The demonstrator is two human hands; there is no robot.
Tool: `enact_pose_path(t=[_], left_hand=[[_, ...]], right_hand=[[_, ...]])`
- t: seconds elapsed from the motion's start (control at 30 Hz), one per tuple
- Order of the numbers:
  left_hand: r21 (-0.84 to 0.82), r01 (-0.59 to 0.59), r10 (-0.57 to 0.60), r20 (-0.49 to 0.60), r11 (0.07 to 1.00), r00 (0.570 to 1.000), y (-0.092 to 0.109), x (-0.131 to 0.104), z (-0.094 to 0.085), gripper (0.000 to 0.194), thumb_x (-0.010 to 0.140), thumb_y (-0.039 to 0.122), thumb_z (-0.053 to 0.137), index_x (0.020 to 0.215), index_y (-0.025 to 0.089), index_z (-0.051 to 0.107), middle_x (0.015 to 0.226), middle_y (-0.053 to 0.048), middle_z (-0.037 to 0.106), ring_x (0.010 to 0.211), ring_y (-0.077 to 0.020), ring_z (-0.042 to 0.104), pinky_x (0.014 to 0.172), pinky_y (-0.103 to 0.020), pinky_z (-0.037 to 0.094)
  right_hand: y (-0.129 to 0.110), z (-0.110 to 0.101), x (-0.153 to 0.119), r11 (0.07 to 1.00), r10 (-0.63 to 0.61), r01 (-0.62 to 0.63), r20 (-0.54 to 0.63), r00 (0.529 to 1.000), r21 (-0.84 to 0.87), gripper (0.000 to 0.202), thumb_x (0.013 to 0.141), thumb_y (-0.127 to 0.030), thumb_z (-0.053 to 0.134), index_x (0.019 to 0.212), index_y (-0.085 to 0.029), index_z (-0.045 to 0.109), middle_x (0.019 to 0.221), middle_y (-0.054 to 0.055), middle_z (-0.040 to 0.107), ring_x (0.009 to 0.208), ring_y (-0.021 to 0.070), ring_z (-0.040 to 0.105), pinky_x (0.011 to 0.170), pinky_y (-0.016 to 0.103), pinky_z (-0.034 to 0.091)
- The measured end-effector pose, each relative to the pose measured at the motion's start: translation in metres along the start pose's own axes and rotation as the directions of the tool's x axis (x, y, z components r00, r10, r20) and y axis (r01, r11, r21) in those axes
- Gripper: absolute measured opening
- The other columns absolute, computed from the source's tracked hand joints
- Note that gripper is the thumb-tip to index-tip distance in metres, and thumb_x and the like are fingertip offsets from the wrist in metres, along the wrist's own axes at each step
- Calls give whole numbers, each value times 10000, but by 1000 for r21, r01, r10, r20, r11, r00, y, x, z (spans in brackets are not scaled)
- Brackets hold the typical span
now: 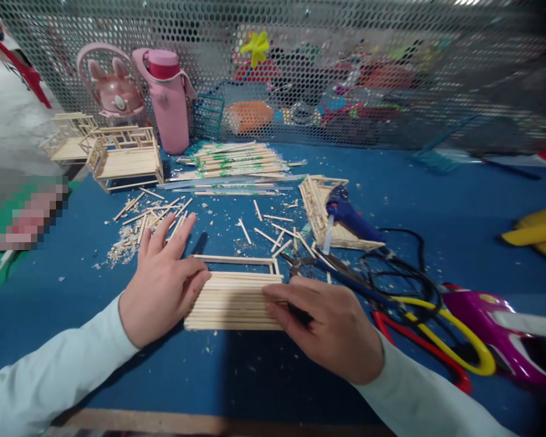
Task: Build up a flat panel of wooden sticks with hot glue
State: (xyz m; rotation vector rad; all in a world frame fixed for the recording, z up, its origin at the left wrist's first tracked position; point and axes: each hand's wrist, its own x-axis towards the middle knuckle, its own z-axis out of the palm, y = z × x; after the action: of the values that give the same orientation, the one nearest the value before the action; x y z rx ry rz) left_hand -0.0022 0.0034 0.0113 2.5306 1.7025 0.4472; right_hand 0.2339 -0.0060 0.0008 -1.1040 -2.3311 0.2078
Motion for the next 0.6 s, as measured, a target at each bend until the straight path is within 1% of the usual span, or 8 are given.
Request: enact_pose_path(t=[0.2,0.3,0.4,0.47,0.53,0.57,0.6], left_hand=[[34,0,-1,22,999,1000,-1,-2,-2,220,812,240,484,793,231,703,1461,-96,278,1336,-400,148,997,-647,168],[47,-5,3,34,999,999,-1,-2,-2,217,804,218,480,787,223,697,1462,-97,273,1337,-402,143,996,-644,172],[51,-14,13,27,999,1000,-2,-2,-1,217,803,217,481,756,216,692,1462,-91,268,1337,-407,134,995,-645,173],[50,-22,22,2,999,1000,-2,-2,1,222,811,229,479,770,222,696,1459,-89,270,1336,-408,131,993,-645,180],[35,-38,40,-56,999,998,-3,-4,2,233,829,252,467,852,233,698,1448,-97,287,1333,-395,150,999,-622,204],[20,-46,48,-96,999,994,-4,-6,3,243,835,269,463,917,229,689,1427,-112,320,1324,-380,192,1003,-596,229],[3,-44,44,-136,999,990,-6,-8,3,262,838,294,466,980,214,670,1383,-133,378,1296,-360,264,1000,-561,266]], right_hand=[[1,1,0,1000,7,-7,2,1000,14,135,793,-197,543,863,-181,657,613,0,612,519,94,544,506,197,387],[1,0,0,1000,10,-10,9,1000,20,137,790,-192,542,865,-177,655,612,2,611,517,93,542,504,197,384],[1,0,0,1000,-1,1,6,1000,23,130,796,-202,535,850,-180,651,603,-2,605,514,95,543,503,199,386],[1,0,-1,1000,-2,2,6,1000,17,131,798,-213,531,864,-183,640,612,-5,606,531,99,557,515,201,397],[-1,0,-2,998,65,-65,2,998,-9,161,784,-242,543,914,-174,610,586,-21,579,516,101,556,502,201,400],[-1,1,-2,991,132,-132,-1,991,-28,197,767,-267,561,936,-168,587,562,-36,553,489,100,544,482,201,395],[-2,0,-1,976,212,-212,-3,977,-49,245,743,-297,583,948,-165,561,538,-54,521,455,96,524,459,201,387]])
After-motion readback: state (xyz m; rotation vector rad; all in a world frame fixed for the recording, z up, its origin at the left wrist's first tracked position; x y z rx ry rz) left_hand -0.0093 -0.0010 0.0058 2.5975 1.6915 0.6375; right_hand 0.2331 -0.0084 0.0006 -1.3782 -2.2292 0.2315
